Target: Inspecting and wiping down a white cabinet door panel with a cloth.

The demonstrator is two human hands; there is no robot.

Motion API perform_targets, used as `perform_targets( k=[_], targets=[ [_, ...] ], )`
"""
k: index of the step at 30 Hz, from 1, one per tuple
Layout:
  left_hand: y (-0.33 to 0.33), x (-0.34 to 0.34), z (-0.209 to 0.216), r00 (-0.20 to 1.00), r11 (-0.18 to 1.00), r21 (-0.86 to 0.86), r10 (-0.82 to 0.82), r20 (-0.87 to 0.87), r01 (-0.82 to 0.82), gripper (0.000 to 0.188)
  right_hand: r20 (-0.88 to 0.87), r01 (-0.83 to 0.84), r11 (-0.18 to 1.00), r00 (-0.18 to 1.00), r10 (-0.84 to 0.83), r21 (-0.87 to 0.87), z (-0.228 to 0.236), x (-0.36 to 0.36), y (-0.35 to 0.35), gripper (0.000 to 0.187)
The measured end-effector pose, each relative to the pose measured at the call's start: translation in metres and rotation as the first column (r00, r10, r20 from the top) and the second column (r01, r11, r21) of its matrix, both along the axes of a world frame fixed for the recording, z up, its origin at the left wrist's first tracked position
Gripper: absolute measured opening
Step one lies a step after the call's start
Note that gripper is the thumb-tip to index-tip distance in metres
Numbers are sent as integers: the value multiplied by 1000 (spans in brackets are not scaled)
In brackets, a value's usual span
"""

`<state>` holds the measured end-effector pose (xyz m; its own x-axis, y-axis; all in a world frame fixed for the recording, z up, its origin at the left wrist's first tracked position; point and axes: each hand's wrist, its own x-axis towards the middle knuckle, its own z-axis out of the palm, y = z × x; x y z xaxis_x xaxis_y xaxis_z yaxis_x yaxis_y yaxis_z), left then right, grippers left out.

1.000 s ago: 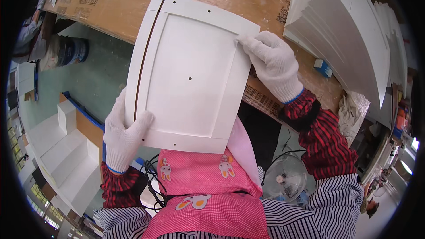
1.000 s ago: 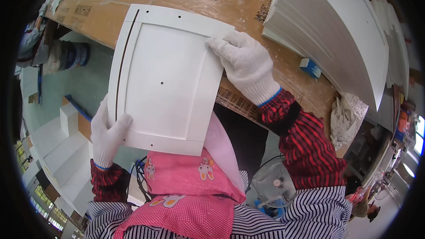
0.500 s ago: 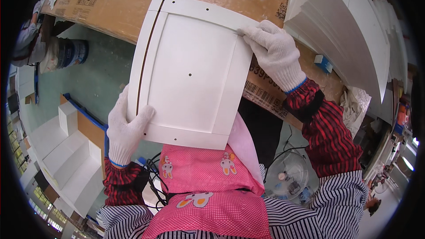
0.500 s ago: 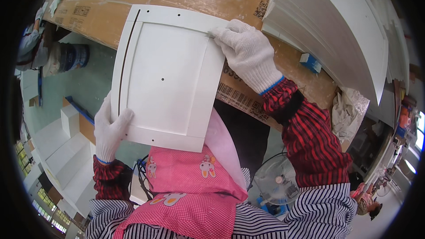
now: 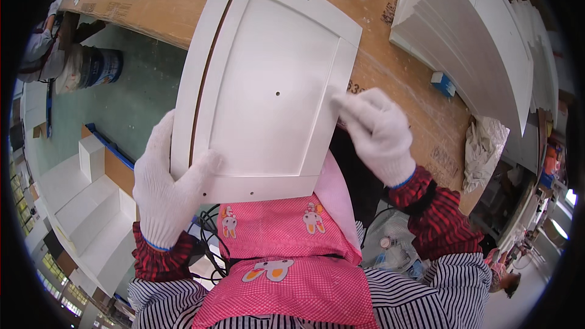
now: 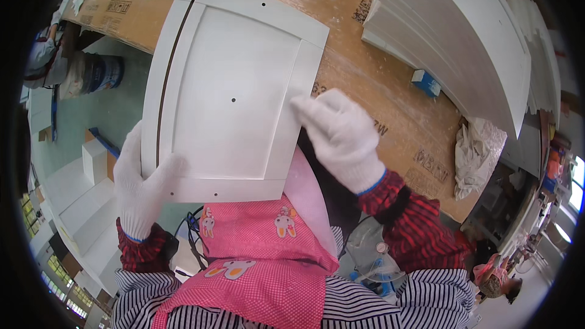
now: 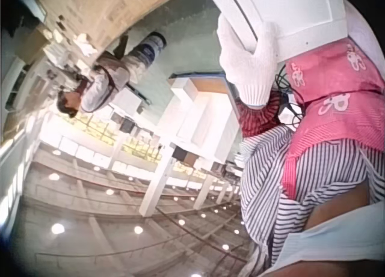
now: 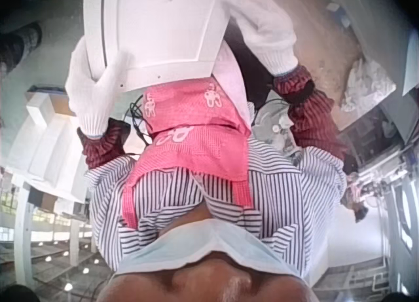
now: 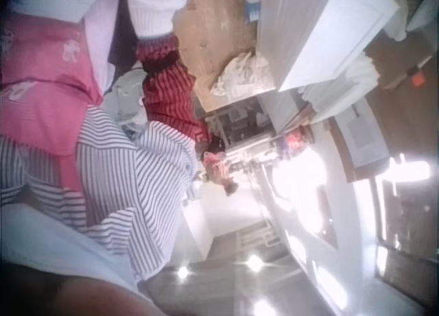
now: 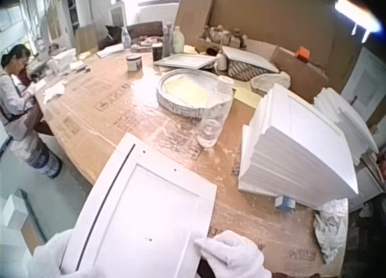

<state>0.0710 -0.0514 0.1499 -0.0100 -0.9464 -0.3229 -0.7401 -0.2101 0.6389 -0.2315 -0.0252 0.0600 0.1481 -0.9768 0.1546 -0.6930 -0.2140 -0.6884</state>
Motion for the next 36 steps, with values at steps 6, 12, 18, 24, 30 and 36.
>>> perform_targets(
  k=[6, 12, 18, 24, 30, 36],
  targets=[
    [16, -42, 51, 999, 999, -37, 5, -34, -6, 63, -270, 25, 980, 960, -79, -196, 12, -32, -54, 25],
    [22, -50, 63, 995, 993, -67, -90, 45, 93, 57, -392, 2, 984, 917, -74, -179, 10, -27, -52, 33],
    [24, -54, 59, 995, 989, -117, -93, 23, 95, 57, -339, -86, 980, 941, 20, -180, 7, -6, -6, 37],
    [28, -58, 66, 995, 990, -101, -102, 17, 103, 57, -317, 1, 995, 948, -35, -104, 21, -22, -20, 31],
    [27, -61, 63, 988, 977, -150, -147, 37, 151, 59, -358, 20, 970, 927, -109, -244, 6, -48, -69, 22],
    [29, -67, 75, 989, 987, -62, -147, 27, 148, 60, -413, -24, 968, 907, -84, -249, 8, -42, -67, 25]
  ],
)
